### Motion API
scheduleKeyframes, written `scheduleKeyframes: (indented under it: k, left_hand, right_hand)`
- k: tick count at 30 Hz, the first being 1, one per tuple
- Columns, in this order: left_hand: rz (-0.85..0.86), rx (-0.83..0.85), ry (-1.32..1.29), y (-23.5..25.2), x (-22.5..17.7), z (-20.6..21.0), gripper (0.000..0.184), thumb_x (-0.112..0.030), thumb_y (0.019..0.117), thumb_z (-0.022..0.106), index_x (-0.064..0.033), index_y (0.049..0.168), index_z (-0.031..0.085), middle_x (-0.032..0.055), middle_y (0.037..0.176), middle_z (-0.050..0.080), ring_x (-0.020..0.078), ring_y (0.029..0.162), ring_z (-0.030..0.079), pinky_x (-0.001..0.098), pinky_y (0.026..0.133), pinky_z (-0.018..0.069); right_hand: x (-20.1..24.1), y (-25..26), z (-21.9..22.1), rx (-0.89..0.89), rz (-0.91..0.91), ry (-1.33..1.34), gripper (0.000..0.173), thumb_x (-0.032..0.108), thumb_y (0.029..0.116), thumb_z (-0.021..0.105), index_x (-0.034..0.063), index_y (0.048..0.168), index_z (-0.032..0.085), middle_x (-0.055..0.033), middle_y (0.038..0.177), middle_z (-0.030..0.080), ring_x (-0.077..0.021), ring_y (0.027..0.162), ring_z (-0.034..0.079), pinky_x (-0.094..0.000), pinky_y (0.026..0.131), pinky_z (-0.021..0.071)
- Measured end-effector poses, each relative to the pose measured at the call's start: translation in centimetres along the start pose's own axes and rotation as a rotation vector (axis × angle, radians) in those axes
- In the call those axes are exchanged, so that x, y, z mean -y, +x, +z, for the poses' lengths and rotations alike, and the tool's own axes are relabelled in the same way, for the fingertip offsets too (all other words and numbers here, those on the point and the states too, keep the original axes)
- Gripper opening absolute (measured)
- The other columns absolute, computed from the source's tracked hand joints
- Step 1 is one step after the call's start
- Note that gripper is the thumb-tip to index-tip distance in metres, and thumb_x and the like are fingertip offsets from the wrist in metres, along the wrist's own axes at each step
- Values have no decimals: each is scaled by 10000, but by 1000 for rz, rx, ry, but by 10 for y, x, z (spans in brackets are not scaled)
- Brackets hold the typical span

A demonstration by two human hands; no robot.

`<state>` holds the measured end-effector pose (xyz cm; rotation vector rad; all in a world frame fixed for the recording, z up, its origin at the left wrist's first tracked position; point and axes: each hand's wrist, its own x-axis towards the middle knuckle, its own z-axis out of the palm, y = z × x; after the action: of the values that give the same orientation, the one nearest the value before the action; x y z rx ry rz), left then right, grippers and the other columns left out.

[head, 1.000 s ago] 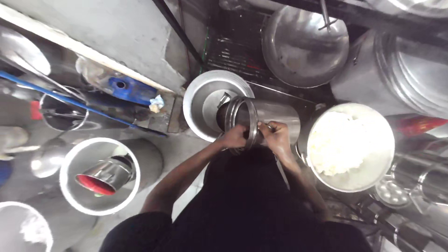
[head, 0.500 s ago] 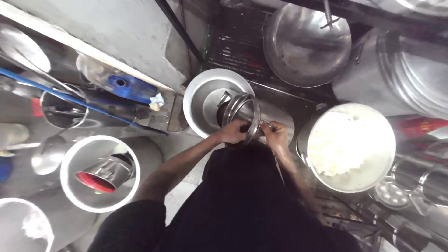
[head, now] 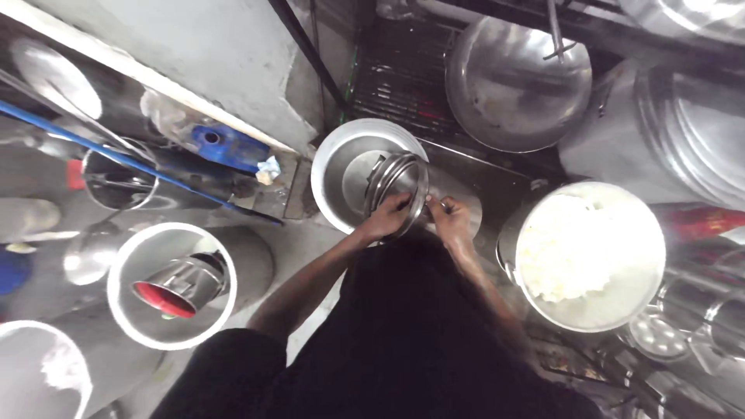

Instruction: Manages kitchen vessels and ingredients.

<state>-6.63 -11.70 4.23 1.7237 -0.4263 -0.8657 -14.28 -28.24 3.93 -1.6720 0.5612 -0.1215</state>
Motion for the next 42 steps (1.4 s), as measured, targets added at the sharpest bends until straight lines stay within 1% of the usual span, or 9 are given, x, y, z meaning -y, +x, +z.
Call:
scheduleKeyframes:
  k: [5, 12, 16, 21, 24, 28, 32, 35, 42]
  left_hand:
    - [-70, -75, -127, -9, 8, 10, 347, -146, 1098, 372, 13, 1254, 637, 40, 1038, 673, 11, 932, 628, 244, 871, 544]
    - [43, -123, -44, -11, 16, 6, 319, -132, 1081, 395, 19, 1104, 676, -4, 900, 649, -30, 816, 598, 196, 797, 524]
    - [93, -142, 5, -10, 17, 2, 318, -141, 1079, 401, 9, 1038, 678, -11, 838, 619, -22, 757, 567, 197, 747, 506]
    - [11, -275, -43, 2, 10, -13, 320, -217, 1096, 449, -53, 905, 646, -27, 684, 544, 38, 605, 530, 239, 604, 488]
    - [-36, -375, -58, 1, 4, -29, 290, -248, 1096, 444, -72, 936, 609, -11, 684, 503, 76, 576, 493, 274, 570, 474]
    - [-103, -475, -137, -20, -22, -55, 113, -79, 979, 637, -55, 1089, 648, 10, 790, 641, 82, 659, 605, 286, 635, 545]
    - [-17, -551, -47, -51, -50, -85, 117, -71, 987, 633, -85, 1104, 638, -32, 838, 697, 44, 701, 665, 255, 643, 587]
    - [96, -509, 142, -68, -73, -104, 172, -51, 959, 632, -102, 1123, 630, -81, 842, 695, -19, 702, 660, 184, 636, 582]
    - [307, -382, 564, -69, -160, -139, 204, -271, 894, 691, -156, 1062, 678, -135, 827, 667, -103, 670, 590, 108, 608, 512]
  right_hand:
    - [-3, 0, 9, -70, -10, -32, 420, 230, 939, 727, 116, 581, 539, 46, 520, 522, -56, 459, 487, -273, 492, 459]
    - [-2, 8, 13, -40, 37, 0, 399, 236, 943, 736, 103, 606, 571, 31, 531, 558, -73, 462, 522, -289, 495, 497]
    - [2, 13, 12, -15, 34, -31, 419, 243, 936, 739, 119, 586, 544, 54, 509, 507, -49, 444, 460, -262, 474, 431]
    - [0, 15, 15, 54, 33, -65, 417, 242, 955, 714, 108, 594, 555, 45, 526, 518, -54, 461, 472, -266, 489, 440]
    - [-16, 15, 20, 33, 25, -94, 419, 239, 961, 685, 112, 590, 538, 53, 524, 498, -57, 460, 448, -282, 488, 417]
    - [-38, 32, -7, -54, 24, 2, 396, 175, 990, 649, 86, 616, 556, 34, 571, 569, -61, 513, 542, -278, 547, 515]
    - [-44, 33, -49, -130, -104, 130, 454, 96, 969, 643, 156, 565, 445, 97, 509, 432, -8, 450, 397, -202, 460, 365]
    - [-66, 25, -78, -165, -185, 233, 430, 91, 972, 624, 174, 577, 475, 104, 522, 459, -8, 457, 416, -204, 459, 380]
    - [-95, -3, -128, -237, -281, 562, 354, 272, 960, 702, 224, 621, 615, 106, 515, 531, -3, 439, 471, -194, 445, 421]
